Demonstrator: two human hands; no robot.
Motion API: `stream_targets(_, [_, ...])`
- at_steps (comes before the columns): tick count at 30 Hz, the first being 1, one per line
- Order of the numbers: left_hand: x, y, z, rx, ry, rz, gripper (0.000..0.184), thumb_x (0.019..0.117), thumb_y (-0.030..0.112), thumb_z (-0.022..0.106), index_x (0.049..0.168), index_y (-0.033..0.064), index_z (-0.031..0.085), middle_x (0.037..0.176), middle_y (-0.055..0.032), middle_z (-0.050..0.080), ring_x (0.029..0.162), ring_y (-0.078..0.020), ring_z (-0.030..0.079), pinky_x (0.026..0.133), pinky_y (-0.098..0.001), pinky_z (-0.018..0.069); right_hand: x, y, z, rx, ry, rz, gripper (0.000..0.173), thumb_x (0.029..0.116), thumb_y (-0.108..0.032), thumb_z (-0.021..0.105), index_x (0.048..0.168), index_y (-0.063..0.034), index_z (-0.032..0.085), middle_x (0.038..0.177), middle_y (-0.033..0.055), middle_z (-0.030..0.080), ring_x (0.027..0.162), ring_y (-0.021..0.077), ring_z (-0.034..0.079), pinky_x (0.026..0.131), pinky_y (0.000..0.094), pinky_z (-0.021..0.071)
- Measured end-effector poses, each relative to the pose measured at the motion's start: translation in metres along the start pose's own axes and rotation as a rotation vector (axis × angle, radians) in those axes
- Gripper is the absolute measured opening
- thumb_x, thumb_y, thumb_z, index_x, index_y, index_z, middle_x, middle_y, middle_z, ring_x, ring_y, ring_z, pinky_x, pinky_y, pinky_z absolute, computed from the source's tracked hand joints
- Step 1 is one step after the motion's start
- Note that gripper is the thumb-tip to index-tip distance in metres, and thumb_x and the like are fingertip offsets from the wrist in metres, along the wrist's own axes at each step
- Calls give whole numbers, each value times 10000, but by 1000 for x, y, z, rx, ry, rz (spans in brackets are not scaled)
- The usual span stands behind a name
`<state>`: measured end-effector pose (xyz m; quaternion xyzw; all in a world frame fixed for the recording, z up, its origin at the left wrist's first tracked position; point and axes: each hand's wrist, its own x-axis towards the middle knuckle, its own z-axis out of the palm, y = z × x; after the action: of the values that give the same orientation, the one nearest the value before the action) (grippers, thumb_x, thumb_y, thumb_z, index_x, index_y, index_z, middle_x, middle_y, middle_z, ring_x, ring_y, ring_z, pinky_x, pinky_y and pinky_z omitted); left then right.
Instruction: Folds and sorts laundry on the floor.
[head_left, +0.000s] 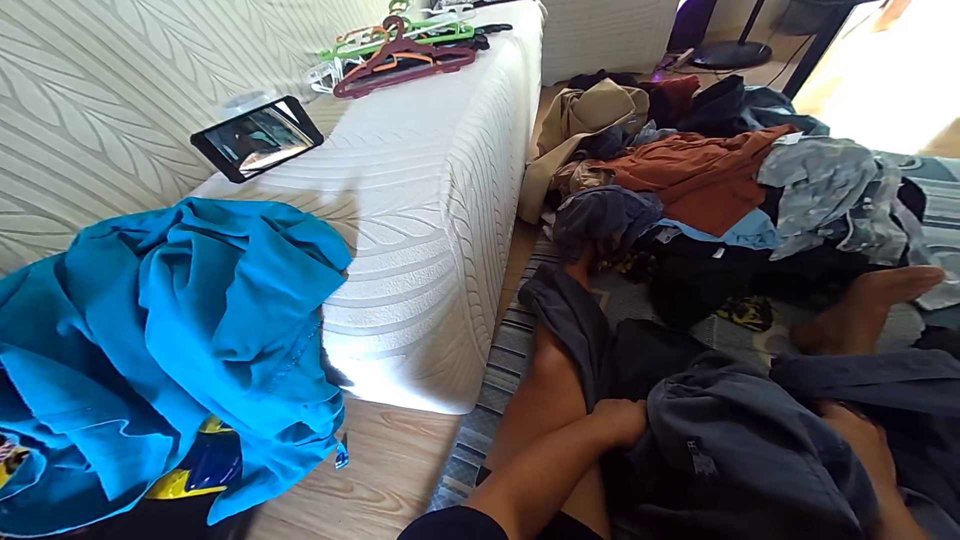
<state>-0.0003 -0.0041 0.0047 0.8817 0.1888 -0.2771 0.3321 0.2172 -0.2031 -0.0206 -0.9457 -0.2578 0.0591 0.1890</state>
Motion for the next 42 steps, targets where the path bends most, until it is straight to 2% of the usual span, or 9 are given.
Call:
stream_targets(4, [-3,5,-4,59,-64,-32,390,1010,35,540,1395,-23,524,1317,-277,618,1241,-460,595,955,-663,485,-3,-6,-4,-4,-17,35,316,1009,-190,619,1137,92,679,1220,376,631,1241,550,563,1048,699,404])
stream_targets(9, [-3,3,-2,27,-40,-27,372,1044,65,488,1407,-10,526,1324,-270,622,1255,-449,594,981,-656,478,-3,-13,-7,-12,-42,77,323,1012,-205,619,1150,81,678,1240,366,629,1257,537,558,1053,690,402])
stream_targets(14, [-2,5,-4,73,-80,-37,393,1022,59,528,1409,-9,524,1323,-267,622,1246,-451,596,960,-665,481,-3,-10,-6,-8,-39,54,310,1017,-189,608,1158,78,682,1249,364,627,1265,542,551,1062,692,396])
stream_targets(18, [-4,11,-11,176,-172,-33,285,975,27,591,1248,-54,611,1289,-264,630,1216,-447,601,910,-674,489,-4,-7,-5,-1,-24,31,313,1014,-194,619,1148,81,685,1232,364,635,1244,541,565,1060,695,398])
stream_targets(20, [-4,11,-11,187,-174,-30,265,970,24,596,1221,-59,622,1287,-263,629,1214,-448,600,905,-674,491,-5,-8,-6,-7,-27,30,318,1017,-197,615,1154,83,683,1238,367,631,1253,541,559,1070,688,392])
stream_targets(26, [-4,7,-5,140,-129,-33,285,1015,72,545,1270,-39,607,1300,-257,632,1227,-442,602,927,-668,489,-5,-9,-6,-6,-22,34,318,1017,-207,618,1130,82,690,1214,369,640,1234,542,573,1052,694,404])
stream_targets(33, [-9,7,-7,104,-120,-28,291,1020,55,536,1285,-49,600,1299,-273,630,1233,-454,598,947,-674,480,-8,-8,-8,20,-4,11,330,1010,-189,601,1160,96,675,1246,371,623,1258,539,556,1066,698,389])
stream_targets(42, [-5,5,-6,120,-131,-19,302,1009,55,553,1292,-43,596,1299,-267,631,1233,-452,598,943,-676,478,-9,-10,-7,14,8,9,348,1011,-231,607,1124,89,686,1205,371,639,1229,546,572,1042,700,402])
